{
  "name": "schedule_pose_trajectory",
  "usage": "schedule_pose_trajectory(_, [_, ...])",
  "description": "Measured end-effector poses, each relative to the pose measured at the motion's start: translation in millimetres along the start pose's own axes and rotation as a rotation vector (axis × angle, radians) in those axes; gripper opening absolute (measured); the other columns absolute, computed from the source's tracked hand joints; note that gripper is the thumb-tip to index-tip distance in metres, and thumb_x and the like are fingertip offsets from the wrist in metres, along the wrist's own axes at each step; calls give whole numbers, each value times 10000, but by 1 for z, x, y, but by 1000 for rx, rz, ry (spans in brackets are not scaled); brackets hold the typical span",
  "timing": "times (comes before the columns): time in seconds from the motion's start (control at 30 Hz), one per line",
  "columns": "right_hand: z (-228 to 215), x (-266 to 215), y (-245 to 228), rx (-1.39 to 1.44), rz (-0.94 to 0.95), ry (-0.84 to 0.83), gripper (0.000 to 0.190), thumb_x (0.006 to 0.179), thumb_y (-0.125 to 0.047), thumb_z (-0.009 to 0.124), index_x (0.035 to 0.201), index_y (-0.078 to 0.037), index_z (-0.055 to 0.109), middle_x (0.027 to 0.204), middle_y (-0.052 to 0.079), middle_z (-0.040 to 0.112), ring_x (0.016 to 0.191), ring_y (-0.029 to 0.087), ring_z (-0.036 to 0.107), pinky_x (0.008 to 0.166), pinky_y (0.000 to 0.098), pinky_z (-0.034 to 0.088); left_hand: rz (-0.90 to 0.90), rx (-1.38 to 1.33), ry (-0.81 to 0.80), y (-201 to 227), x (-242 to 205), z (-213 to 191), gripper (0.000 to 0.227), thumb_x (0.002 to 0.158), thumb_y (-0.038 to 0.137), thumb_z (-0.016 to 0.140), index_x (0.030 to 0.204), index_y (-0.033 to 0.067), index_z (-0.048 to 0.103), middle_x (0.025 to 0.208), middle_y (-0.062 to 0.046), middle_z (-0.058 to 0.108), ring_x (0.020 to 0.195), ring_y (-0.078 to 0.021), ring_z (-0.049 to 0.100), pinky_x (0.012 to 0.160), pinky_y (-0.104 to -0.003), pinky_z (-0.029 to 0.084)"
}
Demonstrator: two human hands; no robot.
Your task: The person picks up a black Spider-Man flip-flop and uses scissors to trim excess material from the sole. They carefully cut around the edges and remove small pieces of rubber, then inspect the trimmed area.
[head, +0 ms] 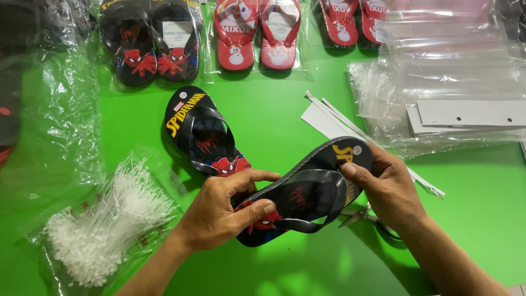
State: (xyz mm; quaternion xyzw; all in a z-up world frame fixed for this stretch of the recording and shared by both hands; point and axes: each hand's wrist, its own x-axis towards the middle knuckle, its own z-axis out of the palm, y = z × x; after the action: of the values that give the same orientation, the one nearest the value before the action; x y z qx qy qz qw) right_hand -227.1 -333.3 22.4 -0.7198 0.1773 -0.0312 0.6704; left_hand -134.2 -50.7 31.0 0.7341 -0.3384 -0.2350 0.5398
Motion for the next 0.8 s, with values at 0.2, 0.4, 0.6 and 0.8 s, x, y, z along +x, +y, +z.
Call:
schedule_pose_trajectory(0.2, [6, -4, -17, -119, -16, 71, 503, 807, -247, 729, 1285, -101, 666, 1049, 93, 733, 907, 173, 695, 743, 275, 612, 73, 126, -4, -6, -1, 4, 407, 917, 280, 683, 1290, 116, 689, 823, 17, 715, 535, -96, 511, 521, -255, 441])
schedule_pose_trajectory(0.4, [3, -6, -1, -314, -146, 72, 374, 765, -309, 813, 1008, -77, 649, 848, 64, 700, 711, 138, 664, 579, 221, 572, 166, 206, -67, -2, -5, 15, 389, 970, 303, 585, 1303, 109, 634, 1042, -44, 796, 645, -196, 705, 647, -298, 528])
schedule_pose_trajectory(0.6, [-6, 0, 11, -155, -195, 131, 510, 1088, -374, 426, 959, 9, 736, 796, 120, 738, 669, 175, 683, 558, 257, 547, 143, 134, -35, 5, -4, 12, 392, 954, 287, 641, 1288, 84, 673, 943, -17, 791, 567, -120, 603, 571, -251, 502])
schedule_pose_trajectory(0.8, [2, 2, -8, -138, -311, 188, 367, 1087, -116, 395, 1425, -49, 521, 1181, 199, 653, 981, 238, 665, 634, 301, 576, -37, 27, 140, 4, -4, 9, 393, 944, 263, 655, 1312, 132, 698, 677, 44, 474, 562, -83, 427, 546, -234, 382])
